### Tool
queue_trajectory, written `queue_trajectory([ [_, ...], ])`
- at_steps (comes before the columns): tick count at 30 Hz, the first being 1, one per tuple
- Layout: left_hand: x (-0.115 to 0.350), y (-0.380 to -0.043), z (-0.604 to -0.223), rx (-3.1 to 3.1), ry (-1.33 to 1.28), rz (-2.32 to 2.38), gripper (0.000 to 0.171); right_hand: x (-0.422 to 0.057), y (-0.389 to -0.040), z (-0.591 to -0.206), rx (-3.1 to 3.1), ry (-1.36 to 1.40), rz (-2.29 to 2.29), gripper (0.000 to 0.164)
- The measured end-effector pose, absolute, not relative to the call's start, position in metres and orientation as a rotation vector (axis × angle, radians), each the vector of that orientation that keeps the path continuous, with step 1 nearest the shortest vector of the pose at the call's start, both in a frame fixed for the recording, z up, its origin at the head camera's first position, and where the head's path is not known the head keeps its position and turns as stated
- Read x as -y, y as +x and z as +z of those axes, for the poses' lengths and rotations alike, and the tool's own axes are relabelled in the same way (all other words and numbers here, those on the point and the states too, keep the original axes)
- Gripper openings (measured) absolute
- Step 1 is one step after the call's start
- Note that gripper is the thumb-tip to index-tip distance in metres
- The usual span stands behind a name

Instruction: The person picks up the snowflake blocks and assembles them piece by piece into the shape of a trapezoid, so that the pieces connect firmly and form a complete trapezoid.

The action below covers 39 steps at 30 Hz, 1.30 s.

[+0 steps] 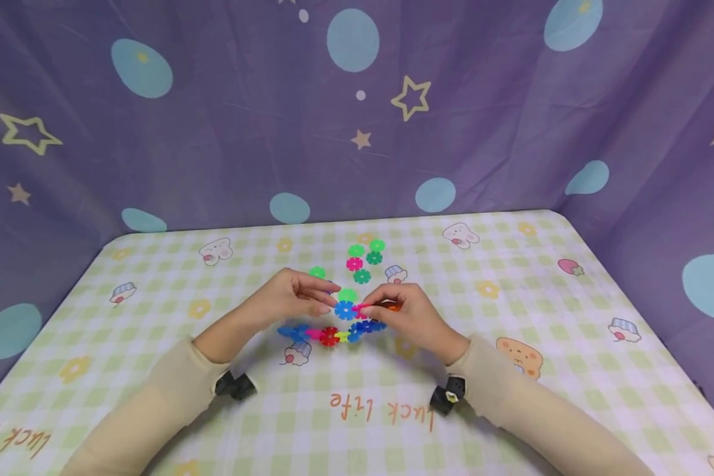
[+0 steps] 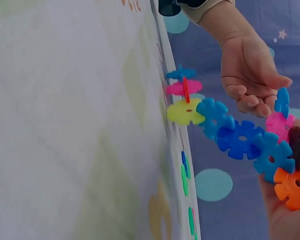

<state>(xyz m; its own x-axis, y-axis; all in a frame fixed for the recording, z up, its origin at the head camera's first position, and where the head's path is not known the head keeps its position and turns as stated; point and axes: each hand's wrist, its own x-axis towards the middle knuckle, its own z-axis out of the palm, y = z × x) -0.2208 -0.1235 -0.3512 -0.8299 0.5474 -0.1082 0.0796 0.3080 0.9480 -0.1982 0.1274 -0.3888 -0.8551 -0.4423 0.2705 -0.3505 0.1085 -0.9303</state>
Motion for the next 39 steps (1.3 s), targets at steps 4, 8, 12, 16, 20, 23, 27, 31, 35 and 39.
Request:
queue_trajectory([
  [4, 0.141, -0.242, -0.353, -2.200, 0.673, 1.551, 0.036, -0.136, -0.199, -0.388, -2.256, -0.762, -1.851, 0.009],
  [8, 0.151, -0.263, -0.360, -2.218, 0.634, 1.522, 0.034, -0.142, -0.199, -0.387, -2.247, -0.770, -1.798, 0.009],
  [12, 0.153, -0.280, -0.369, -2.179, 0.542, 1.455, 0.036, -0.144, -0.200, -0.388, -2.232, -0.785, -1.770, 0.009],
  [16, 0.155, -0.292, -0.377, -2.137, 0.473, 1.451, 0.038, -0.145, -0.201, -0.389, -2.215, -0.797, -1.762, 0.010],
  [20, 0.160, -0.303, -0.382, -2.215, 0.489, 1.429, 0.039, -0.145, -0.202, -0.390, -2.214, -0.821, -1.747, 0.009],
  [23, 0.165, -0.311, -0.385, -2.266, 0.504, 1.409, 0.040, -0.145, -0.203, -0.390, -2.212, -0.848, -1.744, 0.008],
  [27, 0.170, -0.318, -0.391, -2.250, 0.494, 1.375, 0.044, -0.145, -0.203, -0.389, -2.198, -0.867, -1.745, 0.008],
  [31, 0.170, -0.320, -0.395, -2.256, 0.548, 1.288, 0.045, -0.144, -0.203, -0.389, -2.204, -0.857, -1.736, 0.008],
  [35, 0.168, -0.320, -0.395, -2.327, 0.644, 1.195, 0.041, -0.143, -0.203, -0.388, -2.214, -0.844, -1.734, 0.006],
  [39, 0.166, -0.318, -0.396, -2.404, 0.674, 1.155, 0.033, -0.141, -0.202, -0.388, -2.221, -0.821, -1.739, 0.005],
])
